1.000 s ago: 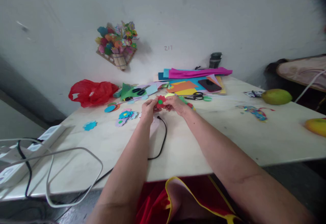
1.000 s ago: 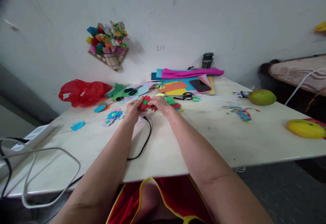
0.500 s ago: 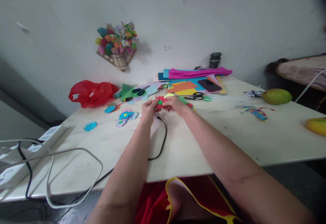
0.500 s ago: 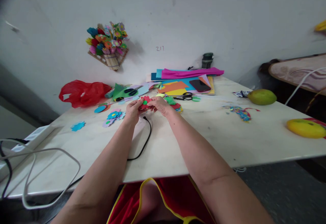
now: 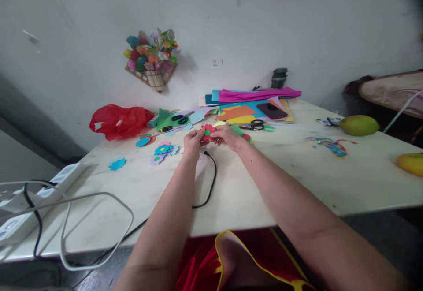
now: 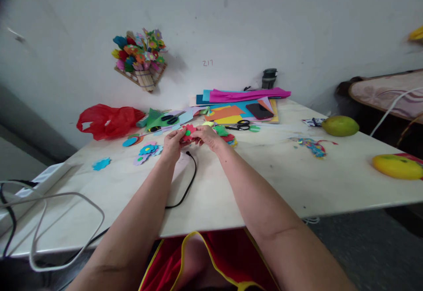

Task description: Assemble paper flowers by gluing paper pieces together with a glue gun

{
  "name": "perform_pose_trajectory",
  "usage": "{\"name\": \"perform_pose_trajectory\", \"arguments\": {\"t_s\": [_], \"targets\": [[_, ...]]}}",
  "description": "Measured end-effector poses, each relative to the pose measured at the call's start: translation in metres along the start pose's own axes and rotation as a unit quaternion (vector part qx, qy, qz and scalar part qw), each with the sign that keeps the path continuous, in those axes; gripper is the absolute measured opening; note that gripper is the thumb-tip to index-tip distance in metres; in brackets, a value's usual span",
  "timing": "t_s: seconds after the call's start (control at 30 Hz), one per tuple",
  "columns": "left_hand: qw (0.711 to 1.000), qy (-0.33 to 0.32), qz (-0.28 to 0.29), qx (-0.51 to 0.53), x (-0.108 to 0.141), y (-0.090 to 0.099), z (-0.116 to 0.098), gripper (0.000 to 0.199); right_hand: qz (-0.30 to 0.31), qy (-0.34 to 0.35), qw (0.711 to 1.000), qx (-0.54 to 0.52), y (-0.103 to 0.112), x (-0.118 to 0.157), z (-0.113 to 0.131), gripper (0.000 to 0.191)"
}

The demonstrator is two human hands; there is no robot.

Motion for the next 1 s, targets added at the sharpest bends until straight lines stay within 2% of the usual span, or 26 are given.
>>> {"name": "perform_pose_trajectory", "arguments": {"t_s": [0.67,1.0], "targets": [[1.000,0.020,0.006,-0.014,0.0031,-0.0036,-0.0036,0.042,0.002,0.006,1.000,0.015,0.0010,-0.0023,-0.0031,0.015],[0.999,0.019,-0.009,-0.034,-0.0006,0.0003,-0.0002,0.043,0.017,0.018,0.999,0.031,0.0002,-0.0020,-0.0017,0.016]]}}
Point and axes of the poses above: each hand's wrist, its own x-axis away from the middle knuckle, its own y-axis out of the back of the hand, z = x × y, the point moved 3 cm from there along -x, towards the middle knuckle, and after that the axes turned 13 degrees about x, right-handed, at the moved point
